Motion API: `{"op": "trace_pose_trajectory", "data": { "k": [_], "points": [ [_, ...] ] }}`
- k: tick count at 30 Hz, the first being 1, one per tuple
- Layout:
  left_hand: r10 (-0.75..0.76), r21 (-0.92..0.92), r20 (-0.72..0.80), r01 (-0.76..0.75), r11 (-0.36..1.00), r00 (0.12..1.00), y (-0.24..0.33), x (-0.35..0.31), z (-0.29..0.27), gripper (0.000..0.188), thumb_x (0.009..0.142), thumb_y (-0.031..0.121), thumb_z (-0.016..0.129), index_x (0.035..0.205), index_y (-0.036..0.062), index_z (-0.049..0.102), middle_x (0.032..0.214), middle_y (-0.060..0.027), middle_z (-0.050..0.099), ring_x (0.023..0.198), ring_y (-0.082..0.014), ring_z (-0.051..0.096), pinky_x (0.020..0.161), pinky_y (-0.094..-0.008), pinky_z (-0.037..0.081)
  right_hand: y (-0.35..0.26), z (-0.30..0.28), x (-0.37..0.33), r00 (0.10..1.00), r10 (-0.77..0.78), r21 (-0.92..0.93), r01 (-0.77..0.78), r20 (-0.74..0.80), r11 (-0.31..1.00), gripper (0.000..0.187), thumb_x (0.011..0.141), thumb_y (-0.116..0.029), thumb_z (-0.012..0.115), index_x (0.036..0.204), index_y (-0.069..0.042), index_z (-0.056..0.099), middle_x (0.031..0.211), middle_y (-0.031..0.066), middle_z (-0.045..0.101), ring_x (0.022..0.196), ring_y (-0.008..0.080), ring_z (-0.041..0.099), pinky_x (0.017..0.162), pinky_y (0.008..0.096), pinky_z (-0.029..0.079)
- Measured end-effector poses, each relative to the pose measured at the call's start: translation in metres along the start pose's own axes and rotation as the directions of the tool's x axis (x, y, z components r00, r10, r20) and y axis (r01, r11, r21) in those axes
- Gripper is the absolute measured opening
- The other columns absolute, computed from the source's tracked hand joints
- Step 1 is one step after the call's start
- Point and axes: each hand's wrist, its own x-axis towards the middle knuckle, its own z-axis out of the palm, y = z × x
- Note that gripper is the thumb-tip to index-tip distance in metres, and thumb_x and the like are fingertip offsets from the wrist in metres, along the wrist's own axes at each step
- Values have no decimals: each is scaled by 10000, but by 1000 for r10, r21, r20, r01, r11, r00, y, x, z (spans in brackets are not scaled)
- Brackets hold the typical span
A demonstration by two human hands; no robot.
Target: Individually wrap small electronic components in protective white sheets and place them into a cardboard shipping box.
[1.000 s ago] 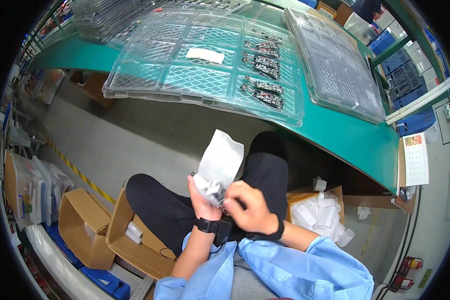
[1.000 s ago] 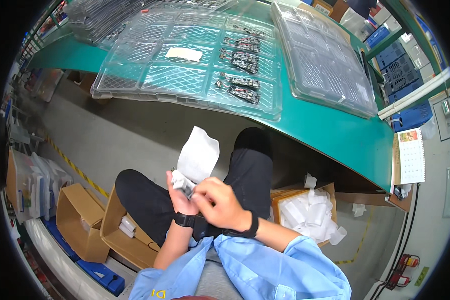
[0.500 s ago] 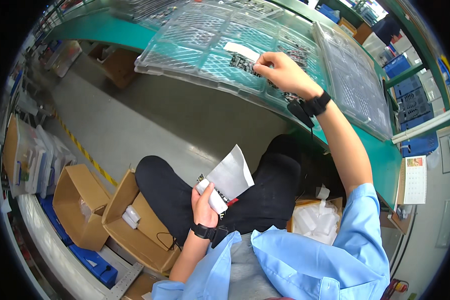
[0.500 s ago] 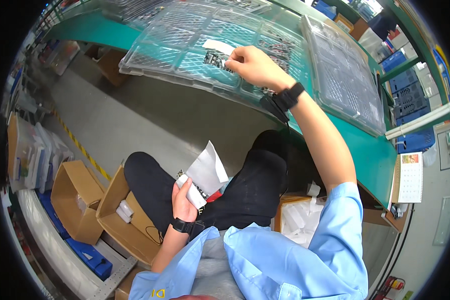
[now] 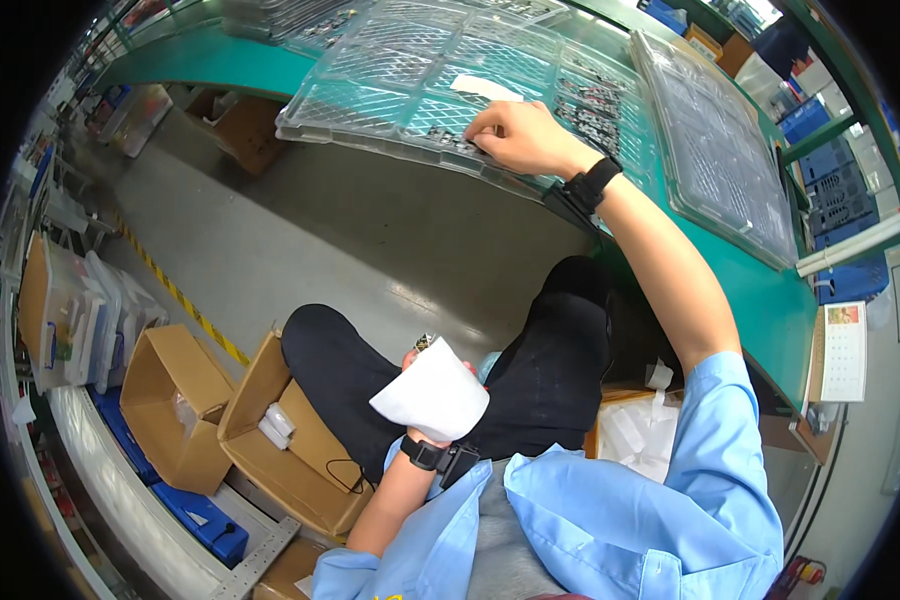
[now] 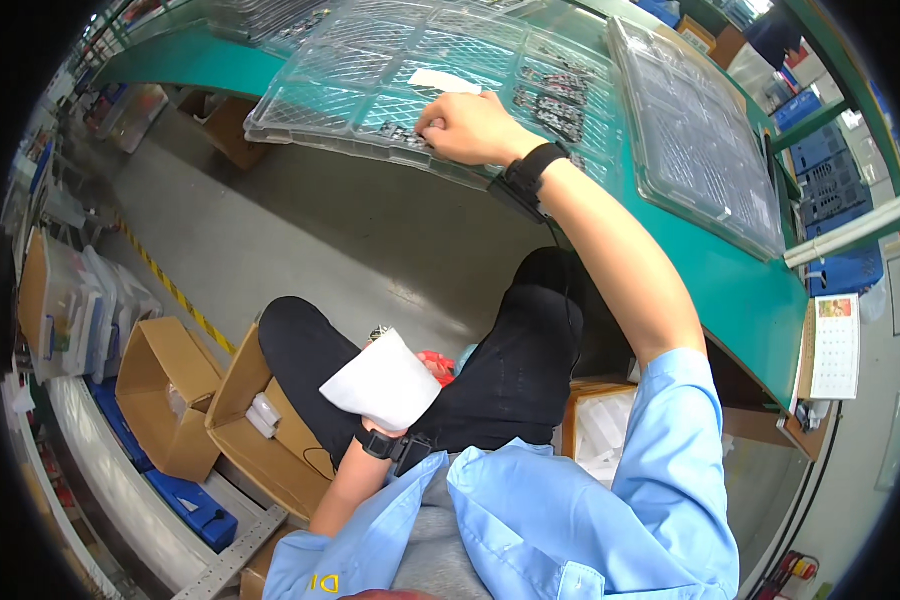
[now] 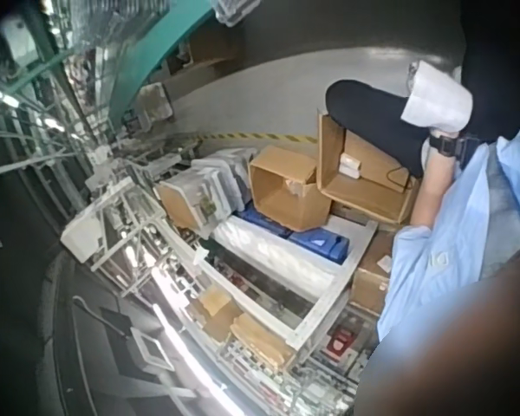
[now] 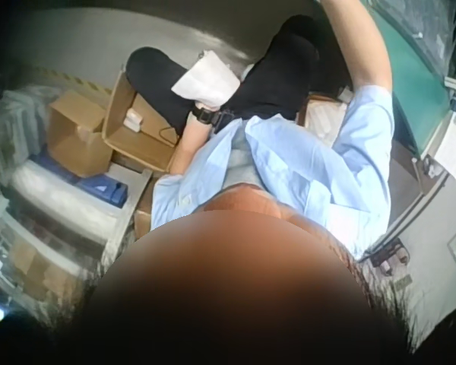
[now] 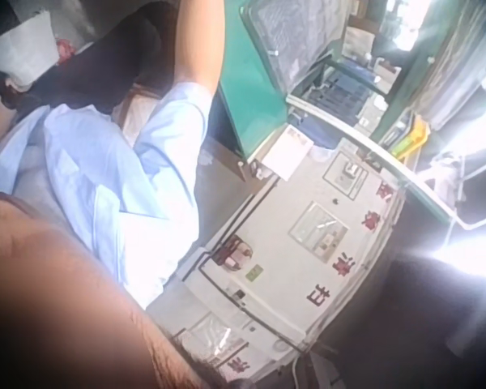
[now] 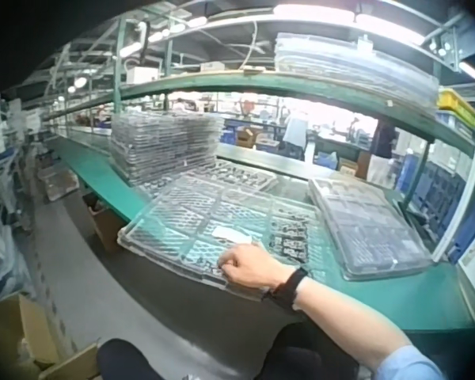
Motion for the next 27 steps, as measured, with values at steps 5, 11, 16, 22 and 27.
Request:
{"op": "trace_pose_trajectory", "data": {
  "k": [5, 11, 16, 22, 27],
  "points": [
    [62, 210, 14, -64, 976, 998, -6, 3, -1, 463, 987, 451, 448, 1150, 36, 575, 1009, -170, 658, 956, -320, 655, 870, -438, 544, -81, 14, -66, 918, -219, 227, 303, -330, 926, 71, 808, -114, 665, 863, -70, 673, 908, 104, 657, 910, 293, 635, 803, 415, 483],
    [357, 659, 56, -303, 688, 933, -19, 3, 26, 428, 996, 291, 514, 1334, 32, 476, 1201, -129, 617, 1114, -268, 610, 962, -414, 502, -160, 65, -162, 736, -670, 354, 654, -96, 668, 256, 895, -291, 636, 806, -51, 623, 878, 90, 632, 890, 285, 625, 1031, 469, 424],
    [332, 770, 66, -260, 582, 941, -13, 3, 46, 426, 994, 187, 526, 1382, 24, 461, 1259, -120, 603, 1205, -247, 573, 1006, -425, 479, -117, 61, -191, 892, -409, 147, 385, 193, 911, 338, 897, -379, 648, 833, -48, 629, 798, 92, 615, 851, 277, 639, 1059, 489, 408],
    [200, 266, 156, -236, 935, 967, -20, -6, 66, 492, 977, 202, 488, 1412, -23, 441, 1316, -151, 583, 1248, -284, 554, 1063, -450, 440, -109, 68, -208, 986, -141, 217, 120, 86, 969, 282, 851, -331, 711, 852, -60, 632, 804, 84, 620, 829, 267, 637, 1018, 476, 423],
    [199, 163, 250, -243, 956, 948, -18, -12, 73, 535, 962, 205, 499, 1441, -19, 420, 1353, -156, 563, 1257, -286, 545, 1090, -438, 415, -116, 74, -209, 991, 130, 351, -137, 43, 926, 239, 804, -237, 762, 905, -58, 641, 795, 86, 618, 786, 265, 635, 902, 434, 457]
  ]
}}
